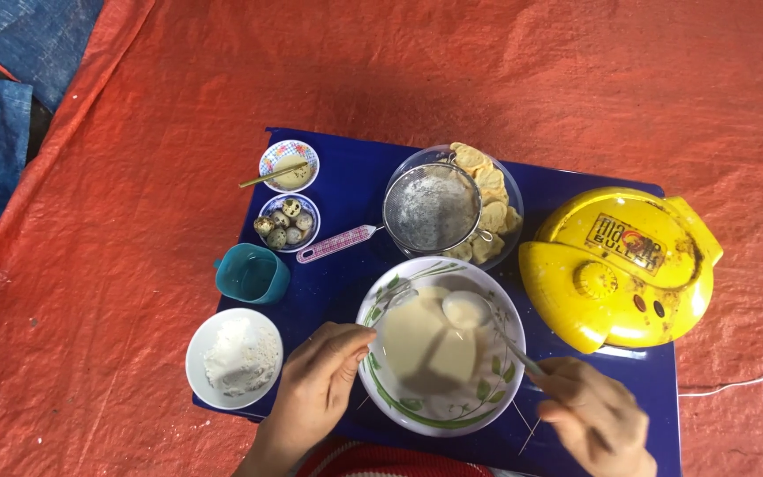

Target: The person mixes liquid ingredients in a bowl with a spoon, handles quail eggs, and sifts dry ingredients into the bowl using a mesh sifter.

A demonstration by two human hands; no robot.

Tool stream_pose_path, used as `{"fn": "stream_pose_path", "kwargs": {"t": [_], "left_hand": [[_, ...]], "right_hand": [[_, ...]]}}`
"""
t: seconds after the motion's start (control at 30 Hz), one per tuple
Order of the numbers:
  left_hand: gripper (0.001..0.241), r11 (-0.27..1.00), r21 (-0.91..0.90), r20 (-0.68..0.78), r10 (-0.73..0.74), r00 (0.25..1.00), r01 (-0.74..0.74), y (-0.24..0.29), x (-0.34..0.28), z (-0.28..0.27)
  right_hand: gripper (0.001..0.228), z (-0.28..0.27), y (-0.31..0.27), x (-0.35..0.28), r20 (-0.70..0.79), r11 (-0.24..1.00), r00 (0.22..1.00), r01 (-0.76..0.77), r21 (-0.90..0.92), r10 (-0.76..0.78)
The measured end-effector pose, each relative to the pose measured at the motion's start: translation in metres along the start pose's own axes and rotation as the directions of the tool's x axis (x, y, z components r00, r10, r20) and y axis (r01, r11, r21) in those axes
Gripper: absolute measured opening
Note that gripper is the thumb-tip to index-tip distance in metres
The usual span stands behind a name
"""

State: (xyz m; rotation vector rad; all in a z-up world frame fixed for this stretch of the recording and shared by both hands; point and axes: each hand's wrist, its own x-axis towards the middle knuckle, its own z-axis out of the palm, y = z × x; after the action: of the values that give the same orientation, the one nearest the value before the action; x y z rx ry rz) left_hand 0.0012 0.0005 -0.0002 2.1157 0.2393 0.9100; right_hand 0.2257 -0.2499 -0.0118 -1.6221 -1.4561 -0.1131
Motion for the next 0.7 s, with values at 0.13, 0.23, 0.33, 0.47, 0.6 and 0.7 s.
{"fn": "stream_pose_path", "kwargs": {"t": [0.13,0.23,0.33,0.47,0.6,0.7], "left_hand": [[0.019,0.996,0.069,0.022,0.053,0.998,-0.055,0.003,0.002,0.001],[0.021,0.988,0.144,-0.01,0.06,0.998,-0.058,0.001,0.001,0.005],[0.021,0.985,0.174,0.006,0.016,1.0,-0.017,0.006,0.016,0.008],[0.024,0.983,0.178,0.089,0.017,0.996,-0.033,0.006,0.048,0.028],[0.031,0.995,0.049,0.309,0.072,0.948,-0.092,0.006,0.07,0.049],[0.028,0.979,-0.103,0.49,0.203,0.848,-0.175,0.015,0.077,0.053]], "right_hand": [[0.035,0.013,-0.004,0.014,0.126,0.988,0.98,0.152,0.01,-0.152],[0.04,0.016,0.0,0.004,0.109,0.985,0.98,0.171,-0.011,-0.169],[0.045,0.018,0.006,-0.015,0.087,0.982,0.981,0.178,-0.063,-0.172],[0.047,0.024,-0.011,-0.008,0.009,0.974,0.975,0.221,-0.055,-0.221],[0.034,0.023,-0.03,-0.006,0.003,0.984,0.987,0.159,-0.08,-0.159],[0.028,0.024,-0.027,-0.019,0.051,0.975,0.983,0.182,-0.126,-0.177]]}}
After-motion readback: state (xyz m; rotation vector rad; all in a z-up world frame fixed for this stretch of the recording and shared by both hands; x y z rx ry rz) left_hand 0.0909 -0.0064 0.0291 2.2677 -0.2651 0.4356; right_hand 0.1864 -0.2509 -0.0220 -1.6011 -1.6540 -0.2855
